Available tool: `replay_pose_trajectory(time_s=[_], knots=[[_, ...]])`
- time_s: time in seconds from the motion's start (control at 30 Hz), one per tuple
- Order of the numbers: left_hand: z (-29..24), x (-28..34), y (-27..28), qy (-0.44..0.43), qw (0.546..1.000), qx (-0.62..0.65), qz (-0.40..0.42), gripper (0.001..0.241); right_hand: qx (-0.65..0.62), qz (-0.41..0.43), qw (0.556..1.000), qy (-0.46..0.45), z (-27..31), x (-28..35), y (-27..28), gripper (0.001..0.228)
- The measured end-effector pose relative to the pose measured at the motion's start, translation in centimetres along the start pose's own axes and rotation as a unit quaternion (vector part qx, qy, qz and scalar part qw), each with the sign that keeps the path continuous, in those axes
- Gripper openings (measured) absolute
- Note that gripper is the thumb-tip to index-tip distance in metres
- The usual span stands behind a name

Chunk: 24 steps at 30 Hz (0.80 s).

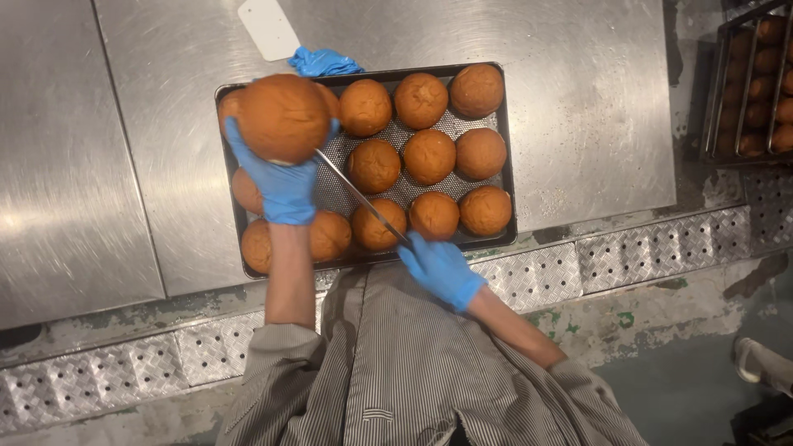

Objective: The person picks up bread rolls one by one from a tray and makes several deep crosswise cuts into the top of each roll using a long serrated knife before returning them to the tray.

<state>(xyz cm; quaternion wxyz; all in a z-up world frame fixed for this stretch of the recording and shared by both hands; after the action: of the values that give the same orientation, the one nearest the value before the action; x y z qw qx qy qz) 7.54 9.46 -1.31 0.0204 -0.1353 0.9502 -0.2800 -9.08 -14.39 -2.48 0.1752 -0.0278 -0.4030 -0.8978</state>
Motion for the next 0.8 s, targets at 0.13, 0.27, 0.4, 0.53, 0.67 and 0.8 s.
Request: replay_pose_trajectory(time_s=[0.13,0.27,0.4,0.53,0.67,0.8], knots=[[2.3,-3.3,7.2,0.174,0.953,0.221,-0.116,0.083,0.004,0.087,0.995,-0.039,-3.7,4.5,1.9,0.033],[9.4,-1.2,13.1,0.218,0.967,-0.017,-0.129,0.078,-0.026,-0.004,0.996,-0.08,-6.7,5.5,3.8,0.034],[13.3,0.2,14.1,0.056,0.896,-0.439,-0.039,0.07,-0.061,-0.104,0.993,-0.004,-6.3,4.3,5.8,0.031],[9.2,-0.1,12.7,-0.173,0.713,-0.675,0.079,0.054,-0.11,-0.058,0.985,-0.121,-6.3,3.3,6.3,0.033],[4.8,-4.4,14.6,-0.083,0.569,-0.811,0.111,0.052,-0.066,-0.064,0.987,-0.134,-6.4,2.8,6.4,0.04],[3.3,-5.9,15.0,0.097,0.511,-0.838,0.166,0.067,-0.075,-0.084,0.991,-0.067,-5.7,2.4,6.3,0.033]])
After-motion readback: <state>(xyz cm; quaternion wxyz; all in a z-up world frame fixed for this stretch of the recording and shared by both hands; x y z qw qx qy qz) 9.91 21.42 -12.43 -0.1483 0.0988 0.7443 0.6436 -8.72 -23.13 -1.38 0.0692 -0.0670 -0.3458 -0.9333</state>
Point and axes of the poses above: each hand's wrist, its own x-axis away from the middle knuckle, its own y-axis out of the back of the hand, z = x × y, the point moved 4 cm from there along -x, towards the middle knuckle, and after that the axes turned 1 degree about -x, right-handed, at the moved point
